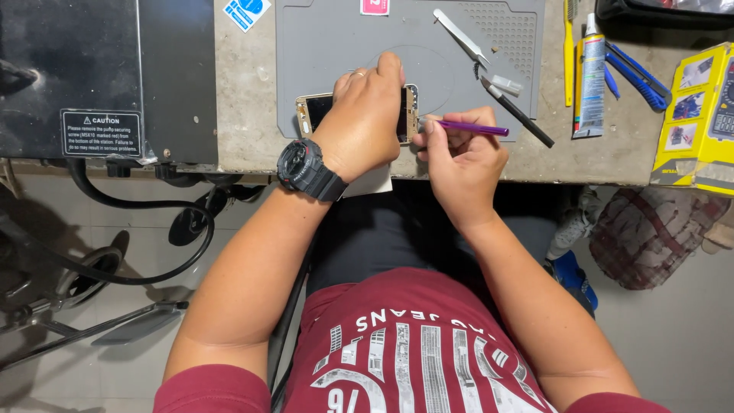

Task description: Scraping adhesive residue from a smartphone frame using precision tools during a repair process.

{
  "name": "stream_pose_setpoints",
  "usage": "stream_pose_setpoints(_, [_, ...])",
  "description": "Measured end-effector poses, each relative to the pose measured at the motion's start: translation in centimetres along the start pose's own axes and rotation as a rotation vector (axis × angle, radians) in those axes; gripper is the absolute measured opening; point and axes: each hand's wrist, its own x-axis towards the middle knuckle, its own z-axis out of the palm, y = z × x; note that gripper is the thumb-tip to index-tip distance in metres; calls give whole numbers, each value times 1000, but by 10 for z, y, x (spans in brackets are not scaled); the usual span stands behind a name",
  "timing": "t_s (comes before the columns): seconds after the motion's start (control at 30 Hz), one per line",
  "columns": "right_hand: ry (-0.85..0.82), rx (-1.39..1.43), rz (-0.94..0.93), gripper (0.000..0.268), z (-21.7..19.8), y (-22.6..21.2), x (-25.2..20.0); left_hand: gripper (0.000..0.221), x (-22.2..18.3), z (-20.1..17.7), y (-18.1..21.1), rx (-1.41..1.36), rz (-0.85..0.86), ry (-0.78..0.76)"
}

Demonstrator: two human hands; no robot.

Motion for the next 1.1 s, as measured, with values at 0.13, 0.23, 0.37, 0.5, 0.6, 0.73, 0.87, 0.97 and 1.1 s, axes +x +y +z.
stream_pose_setpoints(0.13, [-23,181,240,26,-4,3,17,58,0,-2,-3,-20,-7,-18])
stream_pose_setpoints(0.23, [-74,347,389,26,-13,7,30,55,-1,-2,-1,-30,20,2])
stream_pose_setpoints(0.37, [-103,413,551,26,-19,15,39,61,-3,-1,0,-11,12,2])
stream_pose_setpoints(0.5, [-151,437,599,27,-24,19,45,61,-5,0,0,15,34,31])
stream_pose_setpoints(0.6, [-160,458,614,28,-24,23,46,63,-5,3,-1,37,43,53])
stream_pose_setpoints(0.73, [-188,447,606,27,-26,24,48,63,-6,1,0,11,37,42])
stream_pose_setpoints(0.87, [-189,455,611,27,-26,25,48,64,-6,2,-1,9,37,44])
stream_pose_setpoints(0.97, [-182,447,613,27,-26,27,48,63,-6,3,-1,10,39,42])
stream_pose_setpoints(1.1, [-186,437,608,27,-26,25,47,61,-7,1,0,3,41,41])
